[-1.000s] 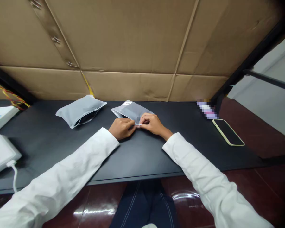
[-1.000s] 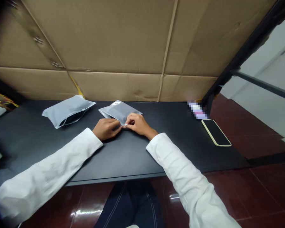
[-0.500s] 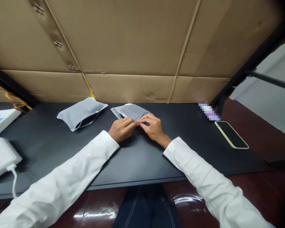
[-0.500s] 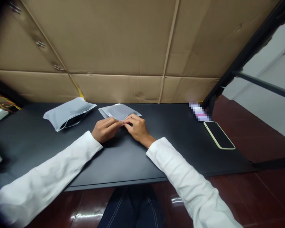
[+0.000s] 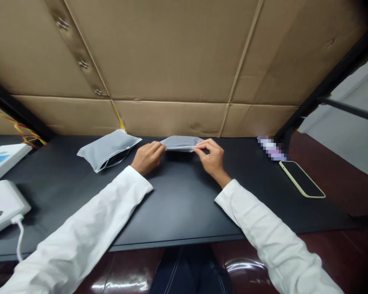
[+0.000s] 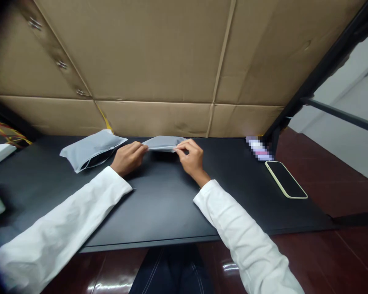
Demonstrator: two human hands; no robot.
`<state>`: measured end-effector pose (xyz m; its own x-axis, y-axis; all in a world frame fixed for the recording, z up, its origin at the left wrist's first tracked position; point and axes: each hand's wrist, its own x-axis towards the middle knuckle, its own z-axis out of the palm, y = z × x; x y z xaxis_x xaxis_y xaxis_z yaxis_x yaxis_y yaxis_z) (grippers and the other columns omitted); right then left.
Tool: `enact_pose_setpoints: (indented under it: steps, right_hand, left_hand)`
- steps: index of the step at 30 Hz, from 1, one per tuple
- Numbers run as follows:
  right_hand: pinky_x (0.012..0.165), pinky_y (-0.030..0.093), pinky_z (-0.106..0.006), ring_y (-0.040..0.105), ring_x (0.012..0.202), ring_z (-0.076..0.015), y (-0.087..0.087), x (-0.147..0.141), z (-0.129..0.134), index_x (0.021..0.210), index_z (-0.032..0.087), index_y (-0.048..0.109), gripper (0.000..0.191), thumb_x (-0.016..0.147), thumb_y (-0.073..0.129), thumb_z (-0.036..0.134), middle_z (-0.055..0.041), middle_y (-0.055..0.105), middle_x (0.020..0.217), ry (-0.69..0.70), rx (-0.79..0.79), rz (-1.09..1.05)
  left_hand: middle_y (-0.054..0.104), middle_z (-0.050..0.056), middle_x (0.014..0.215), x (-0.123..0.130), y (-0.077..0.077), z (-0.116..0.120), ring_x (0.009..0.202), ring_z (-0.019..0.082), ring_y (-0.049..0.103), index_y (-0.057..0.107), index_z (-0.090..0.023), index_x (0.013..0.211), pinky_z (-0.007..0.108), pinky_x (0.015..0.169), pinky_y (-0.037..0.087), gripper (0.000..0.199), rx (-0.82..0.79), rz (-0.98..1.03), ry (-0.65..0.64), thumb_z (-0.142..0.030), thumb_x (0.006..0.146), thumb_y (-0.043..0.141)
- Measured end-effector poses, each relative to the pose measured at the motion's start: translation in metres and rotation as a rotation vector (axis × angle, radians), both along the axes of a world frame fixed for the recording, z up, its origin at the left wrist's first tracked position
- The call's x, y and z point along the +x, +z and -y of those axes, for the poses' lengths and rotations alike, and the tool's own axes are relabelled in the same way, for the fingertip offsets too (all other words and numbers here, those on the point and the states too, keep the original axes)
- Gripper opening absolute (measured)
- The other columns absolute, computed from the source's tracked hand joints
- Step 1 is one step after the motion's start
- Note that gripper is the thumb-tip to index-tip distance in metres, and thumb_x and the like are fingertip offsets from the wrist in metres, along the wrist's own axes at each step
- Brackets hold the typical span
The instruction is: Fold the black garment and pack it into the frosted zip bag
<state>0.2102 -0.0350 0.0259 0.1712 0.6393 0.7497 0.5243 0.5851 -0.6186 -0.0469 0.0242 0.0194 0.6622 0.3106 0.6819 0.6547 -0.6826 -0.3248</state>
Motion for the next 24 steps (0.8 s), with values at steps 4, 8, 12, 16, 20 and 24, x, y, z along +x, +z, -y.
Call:
enact_pose_setpoints:
  steps: [4,8,12,16,20,24]
  right_hand:
    - [0.07,0.056,-0.033,0.067,0.079,-0.0194,-0.009,0.037,-0.02,0.073,0.021,0.07,0.016,0.079,0.075,0.035,-0.0048,0.07,0.083,-0.039,-0.058,-0.057]
    - [0.07,0.054,-0.032,0.067,0.078,-0.0187,-0.024,0.062,-0.032,0.072,0.02,0.071,0.016,0.075,0.077,0.034,-0.0046,0.071,0.084,0.094,-0.167,-0.062]
    - [0.071,0.054,-0.031,0.066,0.075,-0.0176,-0.034,0.069,-0.033,0.073,0.02,0.073,0.013,0.074,0.076,0.032,-0.0046,0.072,0.086,0.16,-0.303,0.089]
    - [0.077,0.056,-0.033,0.069,0.08,-0.0192,-0.036,0.068,-0.032,0.081,0.022,0.076,0.01,0.078,0.072,0.03,-0.0051,0.075,0.091,0.146,-0.356,0.17]
    - [0.096,0.053,-0.042,0.07,0.103,-0.0229,-0.038,0.07,-0.034,0.094,0.025,0.078,0.018,0.087,0.062,0.023,-0.0052,0.076,0.107,0.102,-0.342,0.226]
    - [0.11,0.042,-0.052,0.064,0.117,-0.0256,-0.041,0.071,-0.037,0.1,0.027,0.077,0.027,0.088,0.057,0.014,-0.0055,0.07,0.124,0.024,-0.342,0.316]
  left_hand:
    - [0.063,0.008,0.082,-0.017,-0.002,-0.014,0.074,0.02,0.058,0.062,-0.018,0.091,0.032,0.063,0.041,0.021,-0.052,0.03,0.09,-0.018,0.097,0.041]
    - [0.064,0.009,0.087,-0.017,-0.005,-0.015,0.079,0.021,0.059,0.061,-0.018,0.091,0.032,0.068,0.045,0.025,-0.186,0.015,0.062,-0.025,0.1,0.039]
    - [0.066,0.008,0.094,-0.016,-0.013,-0.013,0.086,0.02,0.062,0.062,-0.019,0.096,0.032,0.075,0.049,0.024,-0.375,0.096,0.048,-0.032,0.099,0.042]
    - [0.069,0.008,0.096,-0.019,-0.019,-0.016,0.087,0.021,0.064,0.066,-0.019,0.099,0.033,0.078,0.052,0.024,-0.513,0.198,0.04,-0.035,0.096,0.048]
    - [0.072,0.008,0.1,-0.02,-0.02,-0.017,0.092,0.022,0.067,0.071,-0.02,0.104,0.037,0.084,0.055,0.027,-0.548,0.195,0.016,-0.035,0.094,0.05]
    - [0.072,0.009,0.112,-0.019,-0.019,-0.017,0.105,0.026,0.065,0.07,-0.021,0.112,0.043,0.092,0.054,0.031,-0.59,0.141,-0.025,-0.036,0.093,0.05]
